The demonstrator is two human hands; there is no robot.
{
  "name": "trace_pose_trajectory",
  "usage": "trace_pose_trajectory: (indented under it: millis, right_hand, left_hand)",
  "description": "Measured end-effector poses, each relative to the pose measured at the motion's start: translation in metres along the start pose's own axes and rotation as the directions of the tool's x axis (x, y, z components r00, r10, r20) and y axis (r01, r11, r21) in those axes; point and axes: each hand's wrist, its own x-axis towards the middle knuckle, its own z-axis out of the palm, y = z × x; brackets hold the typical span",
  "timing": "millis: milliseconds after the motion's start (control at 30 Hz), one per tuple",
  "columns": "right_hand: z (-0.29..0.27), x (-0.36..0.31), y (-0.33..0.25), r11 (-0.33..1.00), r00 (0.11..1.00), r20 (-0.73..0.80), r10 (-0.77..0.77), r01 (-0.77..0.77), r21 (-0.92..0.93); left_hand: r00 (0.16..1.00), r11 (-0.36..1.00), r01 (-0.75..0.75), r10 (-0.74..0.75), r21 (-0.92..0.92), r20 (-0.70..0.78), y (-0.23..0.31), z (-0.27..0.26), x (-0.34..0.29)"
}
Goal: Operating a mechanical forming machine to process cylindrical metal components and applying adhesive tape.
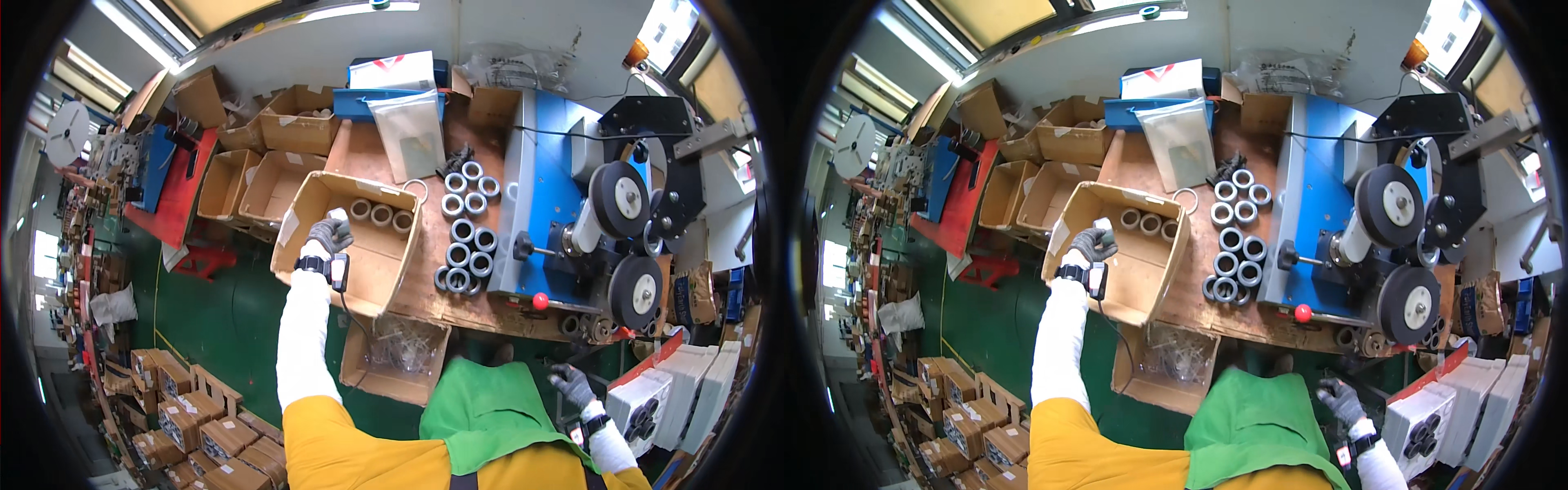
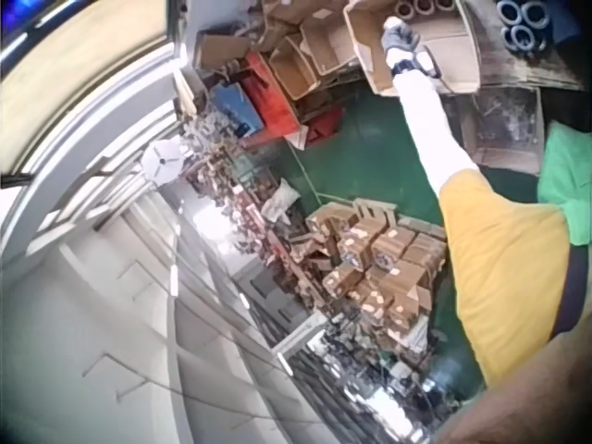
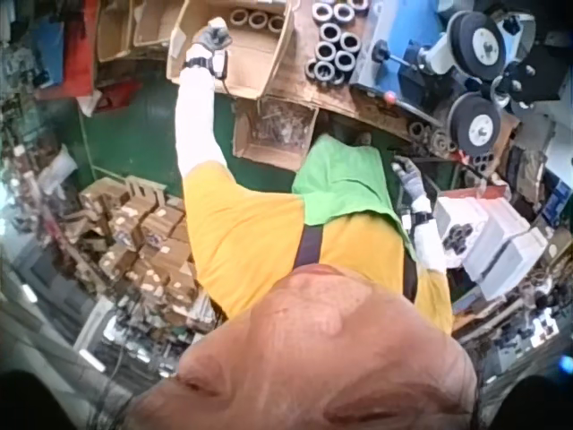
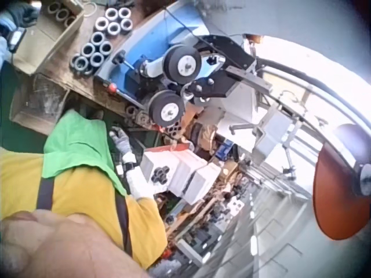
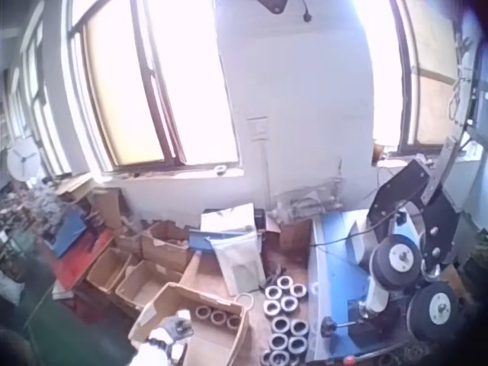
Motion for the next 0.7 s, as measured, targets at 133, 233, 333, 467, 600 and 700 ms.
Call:
trace_pose_trajectory:
  millis: [133,233,333,467,600,700]
  right_hand:
    - [0.004,-0.022,0.013,0.973,0.973,-0.01,0.232,-0.232,-0.011]
    - [0.012,-0.041,0.038,0.933,0.93,-0.076,0.359,-0.359,0.008]
    - [0.002,-0.025,0.036,0.848,0.863,0.033,0.504,-0.501,0.173]
    - [0.012,-0.056,0.061,0.831,0.834,-0.004,0.551,-0.549,0.09]
    - [0.031,-0.073,0.133,0.724,0.817,0.029,0.575,-0.526,0.446]
    - [0.005,-0.071,0.08,0.917,0.918,-0.016,0.395,-0.394,0.059]
  left_hand:
    - [0.996,0.958,-0.072,0.083,0.277,-0.028,-0.002,-0.003,0.069]
    - [0.984,0.941,0.011,0.049,0.339,-0.169,-0.016,0.001,0.139]
    - [0.872,0.716,-0.2,0.441,0.669,-0.211,-0.049,-0.096,0.23]
    - [0.895,0.571,-0.341,0.441,0.746,0.072,-0.047,-0.007,0.185]
    - [0.758,0.489,-0.598,0.602,0.635,0.251,-0.033,-0.027,0.165]
    - [0.905,0.788,-0.416,0.31,0.454,0.292,-0.03,-0.01,0.131]
